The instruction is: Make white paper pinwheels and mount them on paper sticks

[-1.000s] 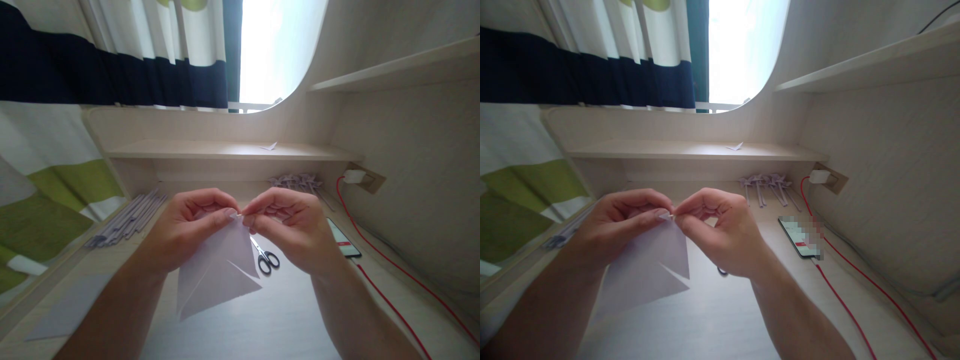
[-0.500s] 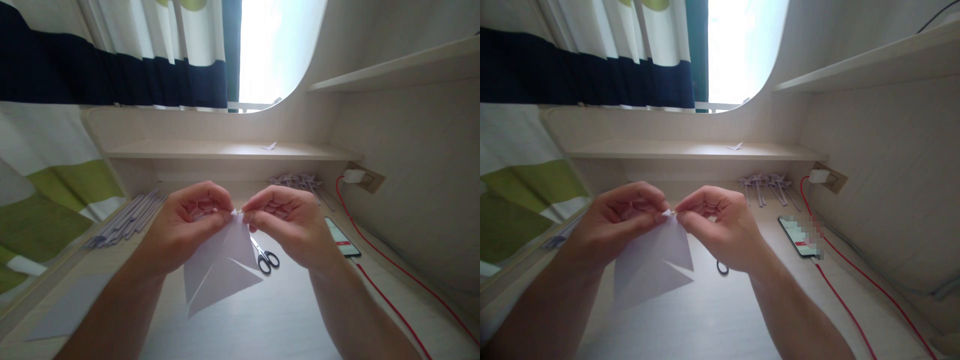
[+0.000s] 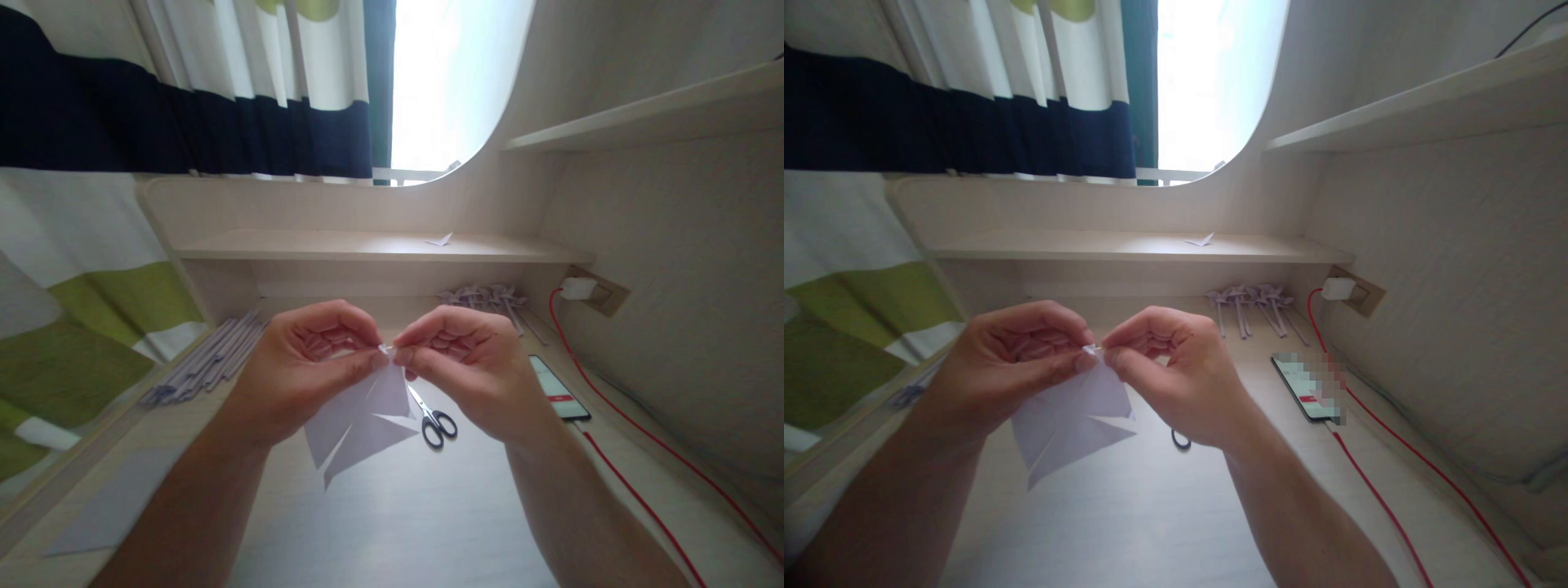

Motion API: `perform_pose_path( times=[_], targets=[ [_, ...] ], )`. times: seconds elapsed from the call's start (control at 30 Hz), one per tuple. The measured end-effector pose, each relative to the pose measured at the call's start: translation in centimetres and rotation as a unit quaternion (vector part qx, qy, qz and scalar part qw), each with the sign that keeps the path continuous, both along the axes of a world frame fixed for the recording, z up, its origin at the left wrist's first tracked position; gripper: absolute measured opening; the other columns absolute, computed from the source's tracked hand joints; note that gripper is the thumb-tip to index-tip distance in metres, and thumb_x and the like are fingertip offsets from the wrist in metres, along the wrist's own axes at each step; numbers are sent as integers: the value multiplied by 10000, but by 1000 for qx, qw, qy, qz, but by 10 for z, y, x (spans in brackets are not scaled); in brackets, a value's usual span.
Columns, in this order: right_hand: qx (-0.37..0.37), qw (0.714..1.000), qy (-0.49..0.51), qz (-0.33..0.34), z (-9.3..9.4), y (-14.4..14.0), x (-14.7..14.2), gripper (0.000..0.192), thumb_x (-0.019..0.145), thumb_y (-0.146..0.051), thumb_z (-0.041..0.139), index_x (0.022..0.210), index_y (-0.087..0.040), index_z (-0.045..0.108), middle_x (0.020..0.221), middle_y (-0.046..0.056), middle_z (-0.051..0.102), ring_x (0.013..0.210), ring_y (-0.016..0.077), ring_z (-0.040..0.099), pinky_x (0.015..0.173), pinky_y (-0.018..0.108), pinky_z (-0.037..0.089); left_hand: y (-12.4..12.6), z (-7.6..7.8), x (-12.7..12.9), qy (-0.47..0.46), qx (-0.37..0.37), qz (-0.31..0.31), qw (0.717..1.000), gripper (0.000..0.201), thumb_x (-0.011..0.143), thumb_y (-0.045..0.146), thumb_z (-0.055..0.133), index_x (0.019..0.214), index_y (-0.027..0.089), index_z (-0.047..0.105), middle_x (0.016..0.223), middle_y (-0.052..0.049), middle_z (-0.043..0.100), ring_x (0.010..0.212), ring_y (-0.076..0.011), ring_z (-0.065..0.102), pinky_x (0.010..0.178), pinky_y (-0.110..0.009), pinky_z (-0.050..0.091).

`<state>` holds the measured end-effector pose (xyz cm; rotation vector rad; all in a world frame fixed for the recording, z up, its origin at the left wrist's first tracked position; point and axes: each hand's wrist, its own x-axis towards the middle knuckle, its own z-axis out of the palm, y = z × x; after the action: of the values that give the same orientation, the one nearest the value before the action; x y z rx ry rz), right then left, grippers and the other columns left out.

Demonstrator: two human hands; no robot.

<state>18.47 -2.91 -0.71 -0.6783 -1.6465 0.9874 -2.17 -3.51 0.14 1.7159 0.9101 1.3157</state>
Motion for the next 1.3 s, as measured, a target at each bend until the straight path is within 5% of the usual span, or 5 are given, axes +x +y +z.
perform_pose_path(
  times=[0.57, 1.0, 1.3],
  targets=[
    [-38, 998, 3, 55, -1, 4, 1, 47, 899, -178, 784, 925, -140, 776, 794, 56, 775, 731, 163, 732, 687, 285, 601, 2, -2, -2, 78, 45, 28, 996, 97, 804, 209, 868, 877, 200, 806, 854, -28, 798, 810, -163, 757, 742, -211, 602],
    [-68, 995, 20, 64, -2, 9, -3, 241, 789, -311, 928, 871, -139, 779, 782, 69, 789, 728, 179, 750, 682, 297, 616, 2, -2, -5, 122, 68, 31, 990, 89, 833, 249, 843, 918, 228, 826, 906, -22, 817, 842, -176, 768, 769, -223, 610],
    [-135, 971, 112, 164, -10, 34, 2, 191, 772, -219, 933, 855, -145, 777, 775, 35, 806, 660, 110, 723, 657, 221, 607, 1, 2, -11, 141, 84, 85, 983, 212, 841, 345, 852, 1041, 277, 832, 1020, -27, 819, 904, -192, 753, 787, -254, 612]
  ],
)
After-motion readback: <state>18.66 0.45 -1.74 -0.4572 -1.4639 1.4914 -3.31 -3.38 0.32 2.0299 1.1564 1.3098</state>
